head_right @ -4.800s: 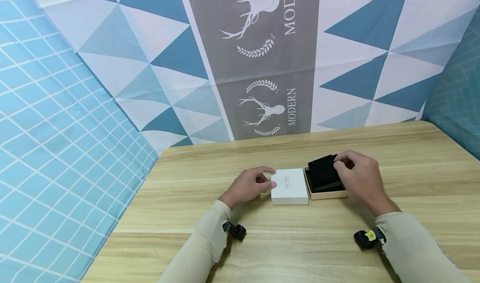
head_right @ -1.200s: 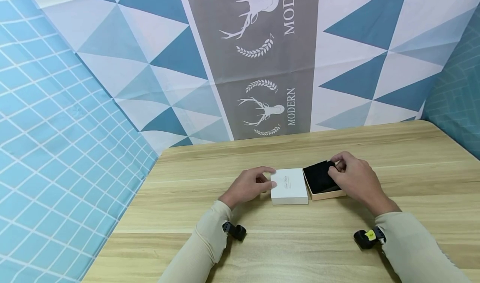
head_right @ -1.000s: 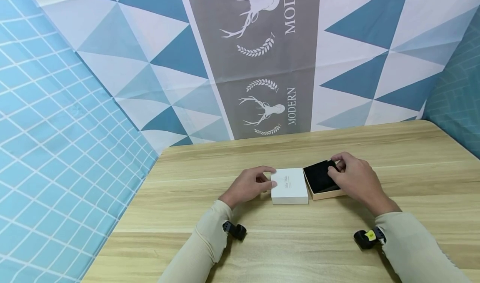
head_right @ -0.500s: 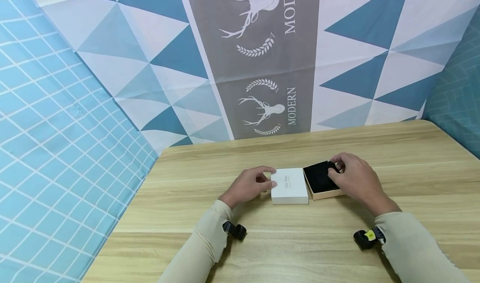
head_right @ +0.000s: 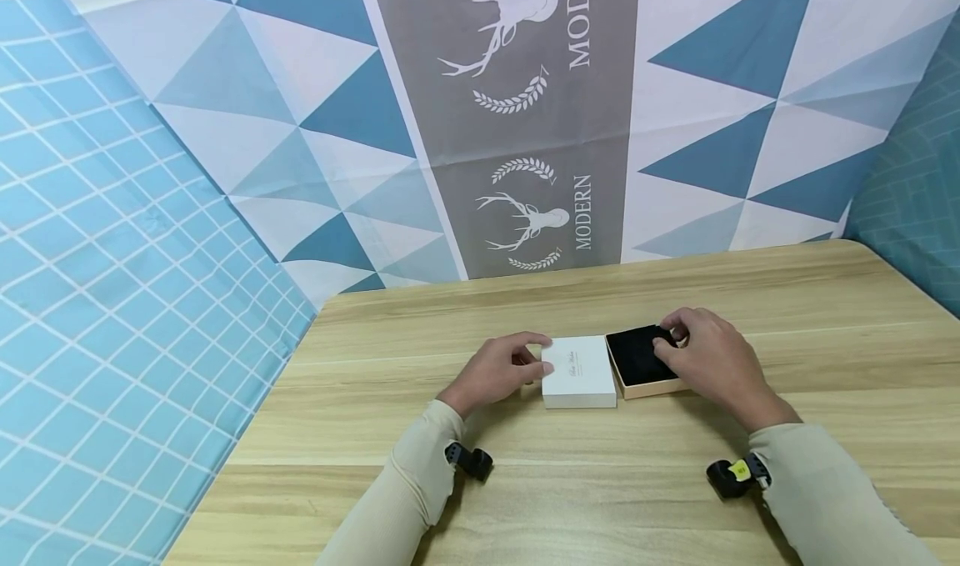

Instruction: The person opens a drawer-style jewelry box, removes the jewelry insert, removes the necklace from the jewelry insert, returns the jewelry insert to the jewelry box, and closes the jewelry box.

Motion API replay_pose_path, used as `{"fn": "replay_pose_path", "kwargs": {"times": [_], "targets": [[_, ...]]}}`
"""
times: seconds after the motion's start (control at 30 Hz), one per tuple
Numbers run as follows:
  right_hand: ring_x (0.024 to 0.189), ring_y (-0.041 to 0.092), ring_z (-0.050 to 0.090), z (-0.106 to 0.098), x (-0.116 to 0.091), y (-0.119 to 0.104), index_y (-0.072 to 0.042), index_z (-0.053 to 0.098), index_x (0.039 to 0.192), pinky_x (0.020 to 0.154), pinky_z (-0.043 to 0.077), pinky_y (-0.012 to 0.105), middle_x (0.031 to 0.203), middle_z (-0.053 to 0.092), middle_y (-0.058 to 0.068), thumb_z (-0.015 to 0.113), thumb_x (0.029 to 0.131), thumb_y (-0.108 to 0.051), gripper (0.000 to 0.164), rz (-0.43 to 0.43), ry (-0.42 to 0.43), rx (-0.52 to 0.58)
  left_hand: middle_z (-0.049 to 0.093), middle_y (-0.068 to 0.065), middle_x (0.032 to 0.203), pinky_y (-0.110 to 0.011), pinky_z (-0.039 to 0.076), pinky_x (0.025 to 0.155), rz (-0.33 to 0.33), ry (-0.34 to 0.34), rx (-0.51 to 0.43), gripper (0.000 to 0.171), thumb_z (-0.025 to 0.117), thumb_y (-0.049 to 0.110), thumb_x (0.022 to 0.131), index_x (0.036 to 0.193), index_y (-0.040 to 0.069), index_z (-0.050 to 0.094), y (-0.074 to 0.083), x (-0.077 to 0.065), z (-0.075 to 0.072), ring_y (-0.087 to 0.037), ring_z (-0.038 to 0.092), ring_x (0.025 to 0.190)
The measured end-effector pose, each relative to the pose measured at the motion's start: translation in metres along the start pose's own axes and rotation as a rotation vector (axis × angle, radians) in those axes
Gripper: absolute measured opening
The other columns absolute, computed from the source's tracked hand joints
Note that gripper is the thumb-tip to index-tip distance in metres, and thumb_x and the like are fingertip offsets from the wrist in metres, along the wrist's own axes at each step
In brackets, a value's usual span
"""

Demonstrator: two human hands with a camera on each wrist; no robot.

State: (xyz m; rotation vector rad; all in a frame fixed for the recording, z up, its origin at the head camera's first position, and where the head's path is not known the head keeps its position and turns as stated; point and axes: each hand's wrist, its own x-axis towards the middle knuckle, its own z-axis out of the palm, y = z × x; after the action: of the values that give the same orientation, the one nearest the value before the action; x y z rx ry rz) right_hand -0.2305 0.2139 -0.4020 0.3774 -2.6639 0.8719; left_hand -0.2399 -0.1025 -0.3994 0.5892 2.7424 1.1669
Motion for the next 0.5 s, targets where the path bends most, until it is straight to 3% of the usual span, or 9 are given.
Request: {"fn": "replay_pose_path", "kwargs": {"times": [0.27, 0.5], "targets": [[0.09, 0.035, 0.062, 0.0003, -0.0003, 0.0005, 0.005, 0.068, 0.112, 0.072, 0.049, 0.053, 0.102, 0.063, 0.021, 0.072, 0.092, -0.033, 0.043, 0.015, -0.037, -0.015, 0.067, 0.012, 0.085, -0.027, 0.051, 0.061, 0.001, 0.0, 0.004, 0.036, 0.073, 0.037, 0.093, 0.128, 0.029, 0.067, 0.0002, -0.0003, -0.0004, -0.007, 0.062, 0.068], [0.09, 0.033, 0.06, 0.0003, -0.0007, 0.0021, 0.005, 0.068, 0.112, 0.073, 0.049, 0.053, 0.102, 0.061, 0.02, 0.073, 0.091, -0.035, 0.045, 0.011, -0.055, -0.02, 0.068, 0.011, 0.084, -0.027, 0.051, 0.061, -0.002, -0.005, -0.009, 0.035, 0.073, 0.036, 0.093, 0.127, 0.028, 0.067, 0.0014, -0.0009, -0.0009, -0.008, 0.063, 0.066]]}}
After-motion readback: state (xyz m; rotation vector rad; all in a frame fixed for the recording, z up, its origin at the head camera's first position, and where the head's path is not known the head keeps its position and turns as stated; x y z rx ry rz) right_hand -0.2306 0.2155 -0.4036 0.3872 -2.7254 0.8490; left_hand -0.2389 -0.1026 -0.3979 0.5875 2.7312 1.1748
